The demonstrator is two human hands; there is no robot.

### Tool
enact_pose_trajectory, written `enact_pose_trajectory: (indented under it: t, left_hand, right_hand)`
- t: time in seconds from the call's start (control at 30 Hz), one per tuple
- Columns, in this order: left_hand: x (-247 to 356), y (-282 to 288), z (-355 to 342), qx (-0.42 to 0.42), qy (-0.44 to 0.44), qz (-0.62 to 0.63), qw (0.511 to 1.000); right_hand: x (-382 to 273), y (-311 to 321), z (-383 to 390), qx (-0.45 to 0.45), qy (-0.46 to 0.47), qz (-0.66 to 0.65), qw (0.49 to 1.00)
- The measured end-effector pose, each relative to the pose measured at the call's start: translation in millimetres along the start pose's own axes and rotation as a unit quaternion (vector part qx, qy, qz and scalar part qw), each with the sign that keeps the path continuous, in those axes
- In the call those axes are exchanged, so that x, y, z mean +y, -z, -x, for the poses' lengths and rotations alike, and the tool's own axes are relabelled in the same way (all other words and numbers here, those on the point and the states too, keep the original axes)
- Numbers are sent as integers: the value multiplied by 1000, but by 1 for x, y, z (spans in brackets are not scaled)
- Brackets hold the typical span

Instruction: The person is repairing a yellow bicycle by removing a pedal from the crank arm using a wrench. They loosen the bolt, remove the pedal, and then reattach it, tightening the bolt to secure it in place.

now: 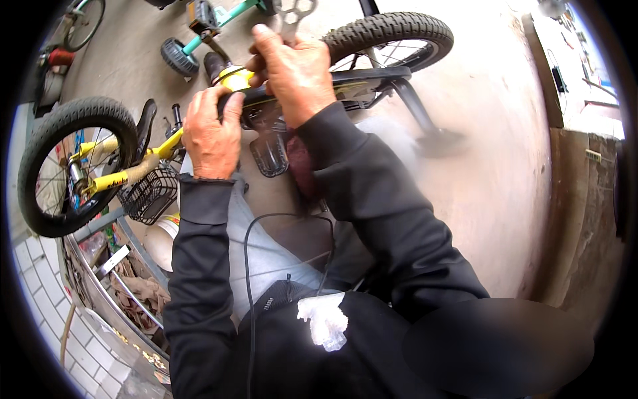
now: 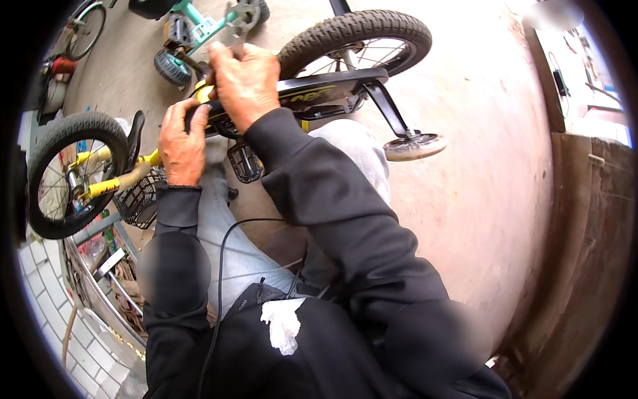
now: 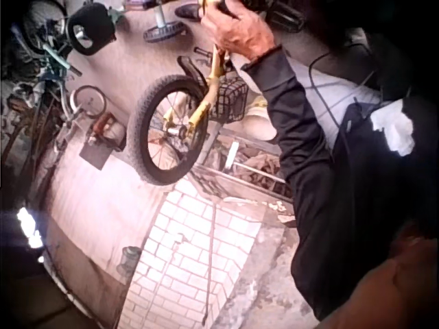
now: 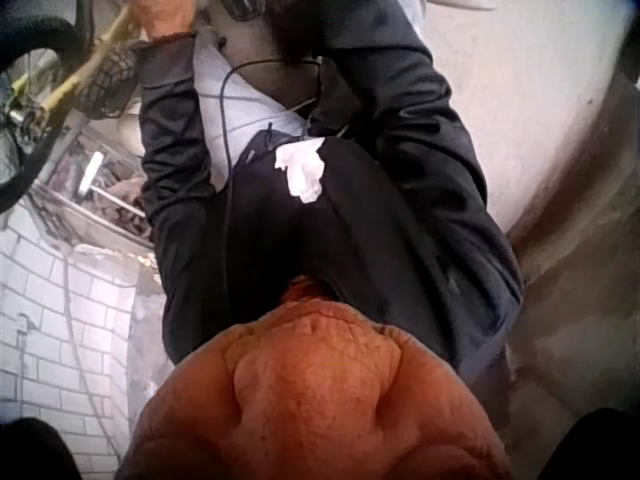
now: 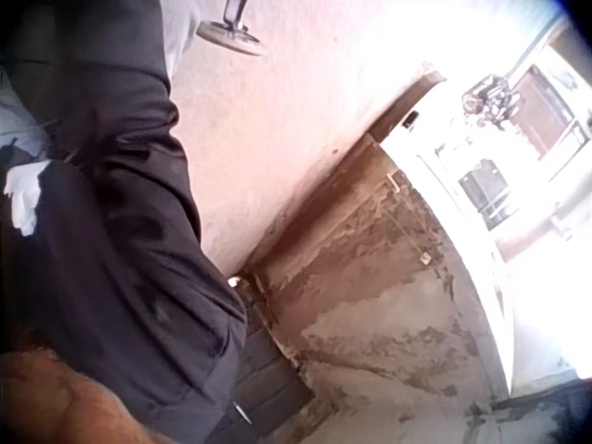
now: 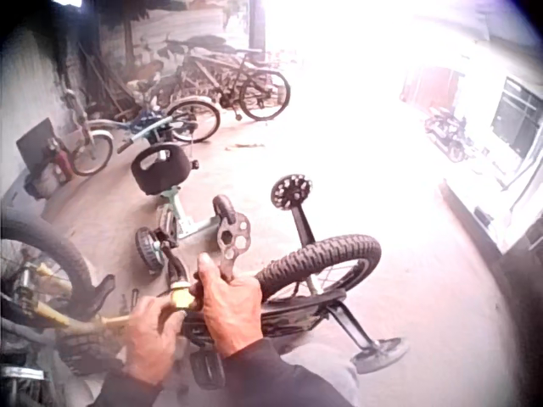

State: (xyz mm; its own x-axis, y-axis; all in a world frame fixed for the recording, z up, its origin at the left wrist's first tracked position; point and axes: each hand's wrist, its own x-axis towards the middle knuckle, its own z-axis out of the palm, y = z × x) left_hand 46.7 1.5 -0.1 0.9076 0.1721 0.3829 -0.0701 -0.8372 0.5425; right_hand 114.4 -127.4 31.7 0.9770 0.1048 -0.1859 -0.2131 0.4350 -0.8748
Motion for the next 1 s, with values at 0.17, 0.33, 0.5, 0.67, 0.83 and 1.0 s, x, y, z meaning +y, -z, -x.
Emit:
enact_pose_trajectory:
  t: [0.17, 0.33, 0.5, 0.67, 0.83, 1.0]
  left_hand:
    - [-15, -10, -7, -38, 92, 149, 984]
    - [-15, -11, -7, -57, 149, 230, 960]
    - [-23, -13, -6, -58, 161, 238, 956]
    - [-15, -12, -6, -56, 155, 192, 967]
    - [-10, -13, -5, 25, 16, 55, 998]
    - [7, -42, -19, -76, 57, 405, 909]
  right_hand:
    - [5, -3, -1, -25, 15, 50, 998]
    - [24, -13, -6, -11, 19, 77, 997]
    - [31, -16, -4, -43, 54, 171, 983]
    - [31, -16, -2, -40, 72, 163, 983]
    - [11, -19, 8, 26, 155, 167, 973]
    - [-20, -13, 24, 65, 396, 182, 898]
